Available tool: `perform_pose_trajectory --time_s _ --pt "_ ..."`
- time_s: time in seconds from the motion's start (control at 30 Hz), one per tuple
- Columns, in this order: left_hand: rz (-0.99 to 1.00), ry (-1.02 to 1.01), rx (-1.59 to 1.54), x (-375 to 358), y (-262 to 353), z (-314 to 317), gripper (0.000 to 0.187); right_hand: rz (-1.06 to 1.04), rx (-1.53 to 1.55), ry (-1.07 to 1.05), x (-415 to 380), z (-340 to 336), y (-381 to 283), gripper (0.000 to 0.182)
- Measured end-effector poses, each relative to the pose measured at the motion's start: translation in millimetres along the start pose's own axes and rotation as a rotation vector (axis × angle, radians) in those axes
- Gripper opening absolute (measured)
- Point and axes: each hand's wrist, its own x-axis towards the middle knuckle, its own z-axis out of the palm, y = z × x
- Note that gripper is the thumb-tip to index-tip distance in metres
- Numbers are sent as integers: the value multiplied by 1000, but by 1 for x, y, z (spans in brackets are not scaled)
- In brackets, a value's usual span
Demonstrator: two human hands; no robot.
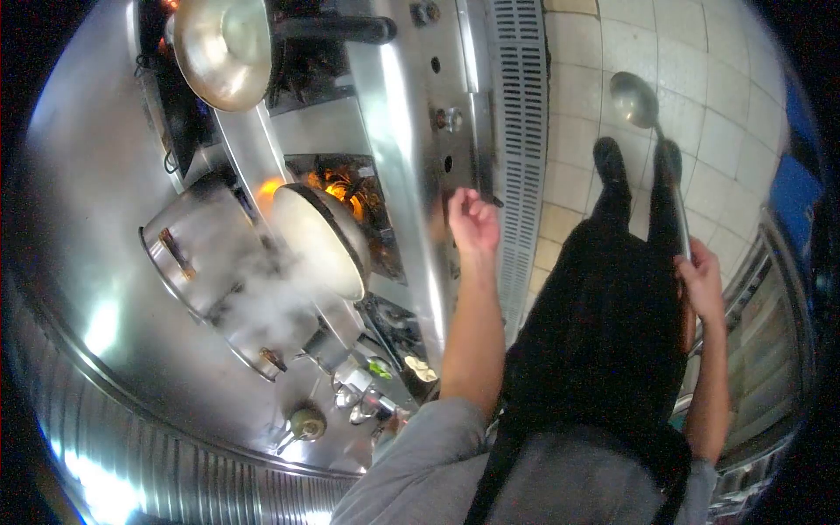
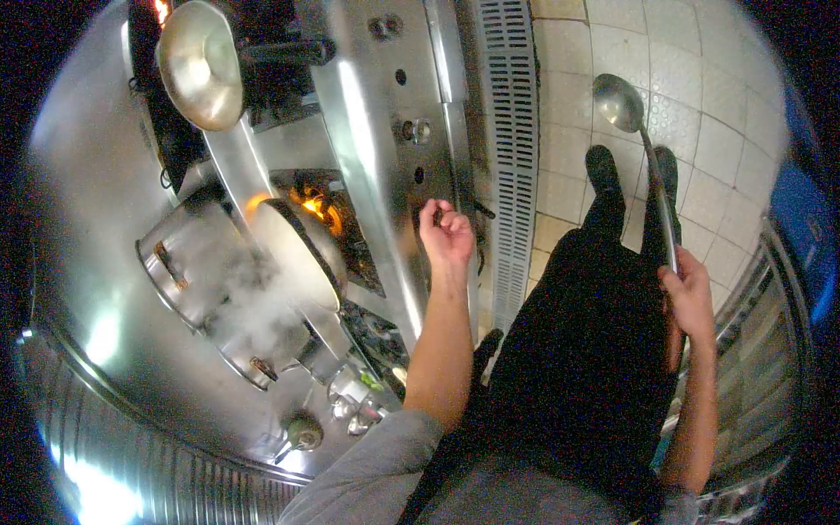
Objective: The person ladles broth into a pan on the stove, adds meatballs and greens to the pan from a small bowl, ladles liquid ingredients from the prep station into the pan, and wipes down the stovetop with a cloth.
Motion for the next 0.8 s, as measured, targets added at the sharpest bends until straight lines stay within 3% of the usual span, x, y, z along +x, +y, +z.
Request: perform_pose_trajectory --time_s 0.4,0.5,0.57,0.63,0.67,0.7,0.8 --pt "-15 -50 26 1 3 -12 22 79 5 -41 1 -5 -22 44" --pt "-153 -195 -38 -14 8 -29 32 75 -28 -31 -10 -9 -31 41" --pt "-212 -16 333 -36 9 -44 58 43 -83 -45 -23 -18 -29 37" --pt "-151 -8 771 -73 10 -60 79 49 -120 -93 -43 -27 -41 35" --pt "-196 -48 933 -84 12 -78 84 -19 -124 -95 -59 -28 -55 34" --pt "-241 -86 996 -99 14 -86 83 -1 -110 -70 -75 -29 -68 21" --pt "-311 -210 1144 -147 13 -115 86 -63 -110 -125 -104 -46 -71 26"
